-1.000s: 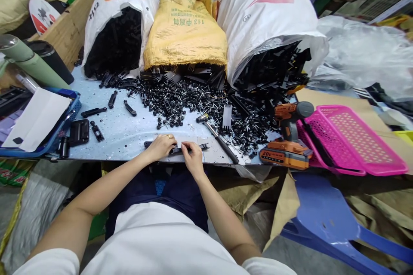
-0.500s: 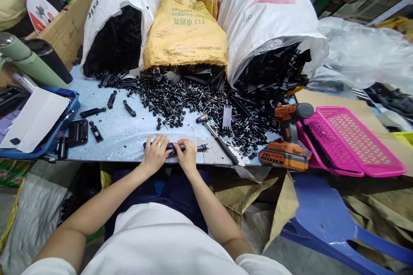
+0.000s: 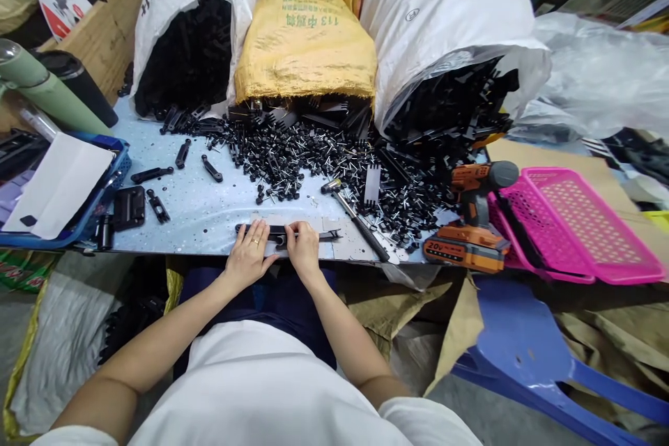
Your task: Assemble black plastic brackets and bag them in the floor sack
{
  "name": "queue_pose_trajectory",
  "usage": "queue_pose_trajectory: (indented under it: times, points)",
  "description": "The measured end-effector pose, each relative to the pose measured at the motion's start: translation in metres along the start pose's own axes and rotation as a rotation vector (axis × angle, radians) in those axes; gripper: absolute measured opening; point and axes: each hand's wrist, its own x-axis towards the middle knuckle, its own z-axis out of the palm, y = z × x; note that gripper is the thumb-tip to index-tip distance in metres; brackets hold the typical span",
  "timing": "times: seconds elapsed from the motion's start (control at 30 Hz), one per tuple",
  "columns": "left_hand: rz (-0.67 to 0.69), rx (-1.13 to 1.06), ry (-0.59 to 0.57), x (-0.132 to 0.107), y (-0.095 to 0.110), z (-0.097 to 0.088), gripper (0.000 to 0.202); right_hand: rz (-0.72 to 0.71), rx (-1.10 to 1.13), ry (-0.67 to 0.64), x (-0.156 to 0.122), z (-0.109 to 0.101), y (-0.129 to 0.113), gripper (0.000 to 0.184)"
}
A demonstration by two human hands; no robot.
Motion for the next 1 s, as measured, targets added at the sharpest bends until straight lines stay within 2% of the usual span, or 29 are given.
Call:
queue_pose_trajectory:
  times: [0.1,0.2,0.3,0.4,0.47,0.57,0.63,0.7,0.77,0.8,0.9,1.0]
  points:
    - [-0.022,-0.028,-0.003,0.013,-0.005,-0.011,0.046,0.018,0.090,-0.037,0.003,-0.006,0.005,0.018]
    - [-0.133,-0.043,-0.007,0.047,-0.024,-0.021,0.031,-0.024,0.148,-0.063,0.027,-0.012,0.013,0.023]
    - [-0.217,-0.015,-0.093,0.089,-0.047,-0.021,0.027,-0.121,0.010,-0.057,0.068,-0.010,0.018,0.016]
    - [-0.243,-0.003,-0.178,0.112,-0.061,-0.016,0.020,-0.180,-0.199,-0.171,0.106,-0.003,0.023,0.018]
    - [-0.242,0.001,-0.155,0.107,-0.068,-0.019,0.021,-0.200,-0.291,-0.259,0.118,-0.005,0.029,0.022]
    - [-0.253,0.004,-0.047,0.076,-0.078,-0.033,0.020,-0.194,-0.339,-0.281,0.114,-0.019,0.036,0.024]
    - [-0.280,-0.004,0.010,0.053,-0.083,-0.045,0.020,-0.251,-0.313,-0.251,0.097,-0.031,0.031,0.026]
    - [-0.311,-0.018,0.033,0.035,-0.085,-0.053,0.020,-0.403,-0.238,-0.238,0.071,-0.037,0.017,0.032]
    - [-0.336,-0.029,0.062,0.025,-0.083,-0.057,0.020,-0.559,-0.152,-0.264,0.041,-0.035,-0.001,0.038]
    - [-0.343,-0.033,0.079,0.021,-0.080,-0.058,0.020,-0.592,-0.125,-0.277,0.027,-0.032,-0.007,0.040]
    - [-0.328,-0.036,0.089,0.015,-0.072,-0.061,0.020,-0.517,-0.132,-0.244,0.000,-0.028,-0.008,0.038]
    - [-0.253,-0.020,0.025,0.008,-0.067,-0.067,0.020,-0.409,-0.196,-0.165,0.004,-0.035,0.018,0.033]
